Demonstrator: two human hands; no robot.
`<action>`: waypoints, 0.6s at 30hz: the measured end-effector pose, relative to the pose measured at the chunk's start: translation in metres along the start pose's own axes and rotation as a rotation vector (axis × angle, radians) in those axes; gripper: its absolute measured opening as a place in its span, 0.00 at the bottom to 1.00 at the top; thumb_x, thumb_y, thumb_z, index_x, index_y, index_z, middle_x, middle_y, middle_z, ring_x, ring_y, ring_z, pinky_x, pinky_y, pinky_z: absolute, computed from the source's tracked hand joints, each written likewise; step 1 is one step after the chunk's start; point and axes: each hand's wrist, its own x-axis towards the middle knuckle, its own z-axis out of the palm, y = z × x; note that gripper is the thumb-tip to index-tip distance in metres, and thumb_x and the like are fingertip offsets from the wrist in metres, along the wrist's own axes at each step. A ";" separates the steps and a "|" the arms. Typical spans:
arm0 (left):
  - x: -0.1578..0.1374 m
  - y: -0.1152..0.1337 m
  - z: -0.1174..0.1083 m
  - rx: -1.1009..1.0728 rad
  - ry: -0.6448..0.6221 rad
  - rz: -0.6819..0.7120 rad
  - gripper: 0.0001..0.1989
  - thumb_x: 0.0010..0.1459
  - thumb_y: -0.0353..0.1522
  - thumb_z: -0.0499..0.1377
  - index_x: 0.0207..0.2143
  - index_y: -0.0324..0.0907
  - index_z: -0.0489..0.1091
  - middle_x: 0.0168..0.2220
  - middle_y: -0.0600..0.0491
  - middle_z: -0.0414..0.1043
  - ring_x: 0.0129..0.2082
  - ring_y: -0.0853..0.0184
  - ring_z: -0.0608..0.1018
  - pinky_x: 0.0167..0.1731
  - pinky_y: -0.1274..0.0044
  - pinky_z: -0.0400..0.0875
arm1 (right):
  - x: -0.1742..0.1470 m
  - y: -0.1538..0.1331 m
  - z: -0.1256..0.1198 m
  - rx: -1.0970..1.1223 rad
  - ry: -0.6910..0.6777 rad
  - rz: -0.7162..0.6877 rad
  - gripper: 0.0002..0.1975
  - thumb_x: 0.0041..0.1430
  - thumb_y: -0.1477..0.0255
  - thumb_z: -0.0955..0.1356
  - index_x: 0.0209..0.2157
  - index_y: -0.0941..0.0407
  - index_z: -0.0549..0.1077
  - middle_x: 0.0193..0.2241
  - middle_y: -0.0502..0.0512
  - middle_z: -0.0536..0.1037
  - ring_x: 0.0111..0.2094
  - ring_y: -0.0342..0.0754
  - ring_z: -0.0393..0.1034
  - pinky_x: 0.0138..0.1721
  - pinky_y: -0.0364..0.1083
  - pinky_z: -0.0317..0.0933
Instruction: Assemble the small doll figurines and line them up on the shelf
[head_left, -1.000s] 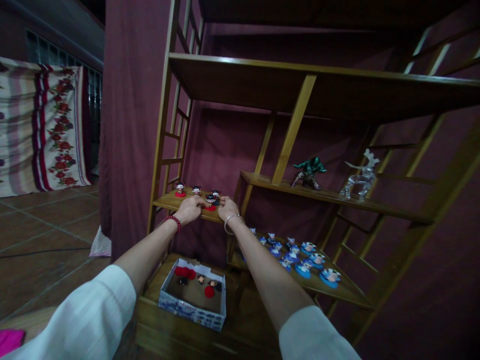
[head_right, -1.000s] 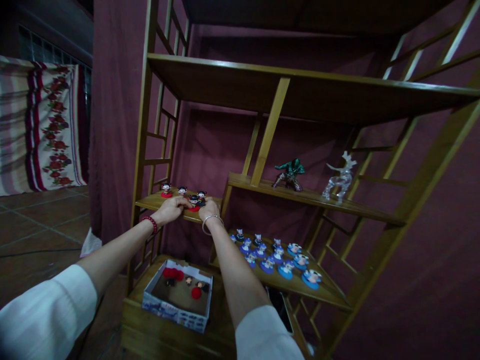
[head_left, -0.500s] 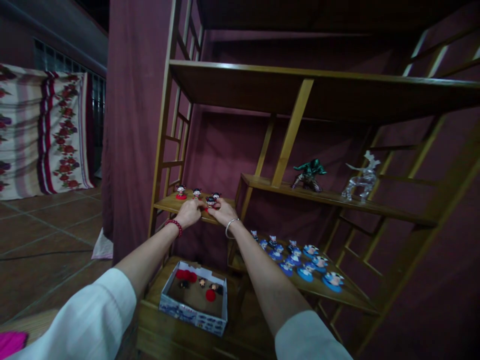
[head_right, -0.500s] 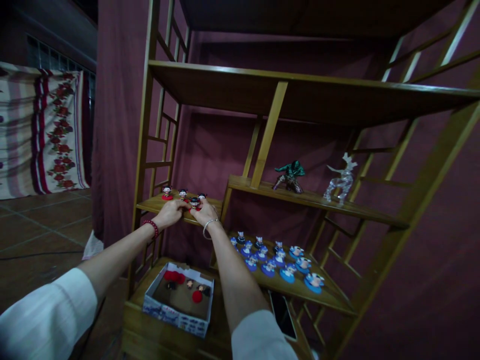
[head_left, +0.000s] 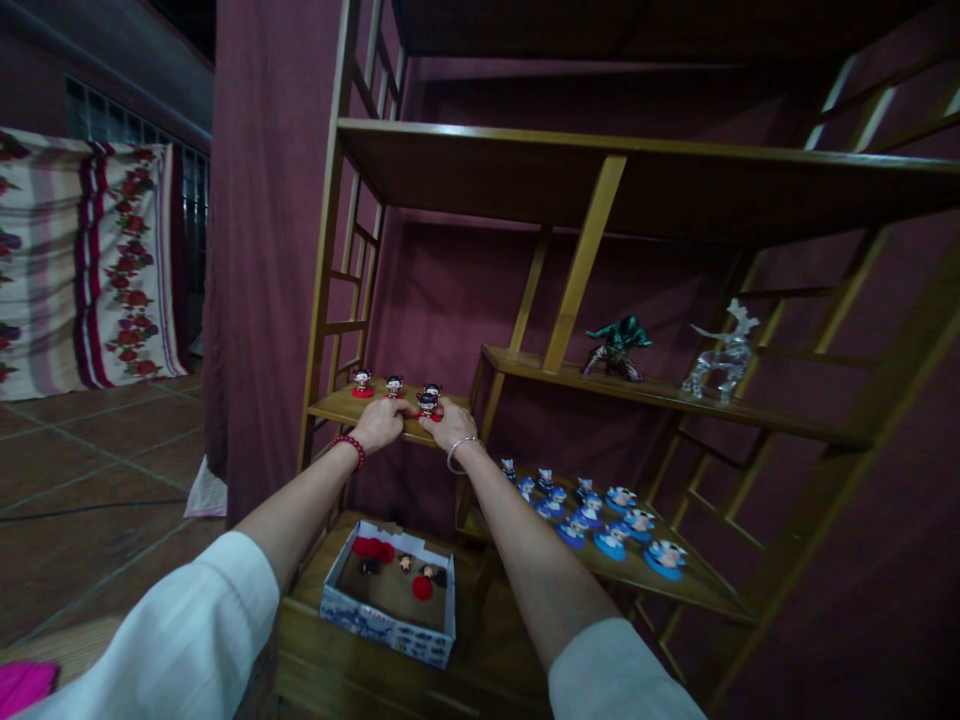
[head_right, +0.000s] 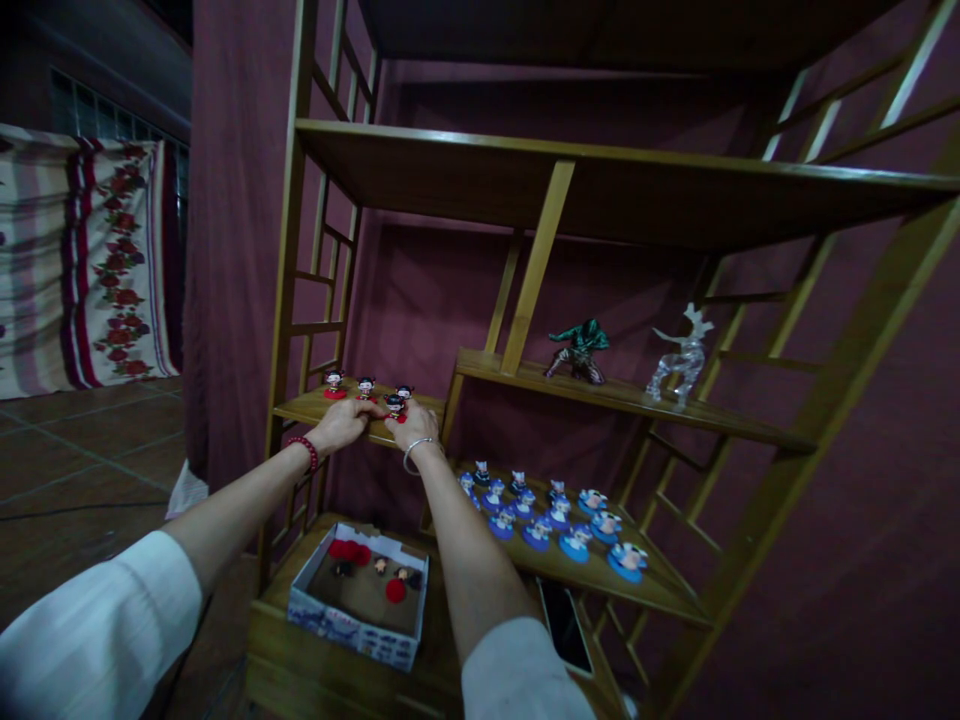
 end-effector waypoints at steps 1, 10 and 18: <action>0.001 0.001 -0.001 0.000 -0.013 -0.012 0.21 0.50 0.25 0.47 0.42 0.47 0.72 0.40 0.56 0.75 0.41 0.68 0.74 0.43 0.79 0.66 | 0.000 0.000 -0.001 -0.020 0.016 0.019 0.15 0.50 0.64 0.66 0.40 0.55 0.69 0.39 0.53 0.75 0.42 0.49 0.68 0.43 0.44 0.56; 0.005 0.011 0.001 0.117 -0.110 -0.046 0.20 0.53 0.30 0.47 0.45 0.52 0.69 0.47 0.59 0.71 0.46 0.67 0.71 0.47 0.77 0.63 | 0.004 -0.002 0.001 -0.054 0.167 0.239 0.17 0.51 0.74 0.65 0.44 0.64 0.65 0.43 0.68 0.72 0.48 0.54 0.64 0.48 0.47 0.54; 0.004 0.022 -0.004 0.240 -0.238 0.010 0.22 0.58 0.39 0.42 0.53 0.49 0.61 0.58 0.54 0.56 0.56 0.63 0.61 0.53 0.72 0.56 | 0.017 -0.002 -0.002 0.027 0.114 0.418 0.18 0.52 0.80 0.62 0.47 0.66 0.64 0.45 0.68 0.71 0.46 0.52 0.67 0.43 0.43 0.59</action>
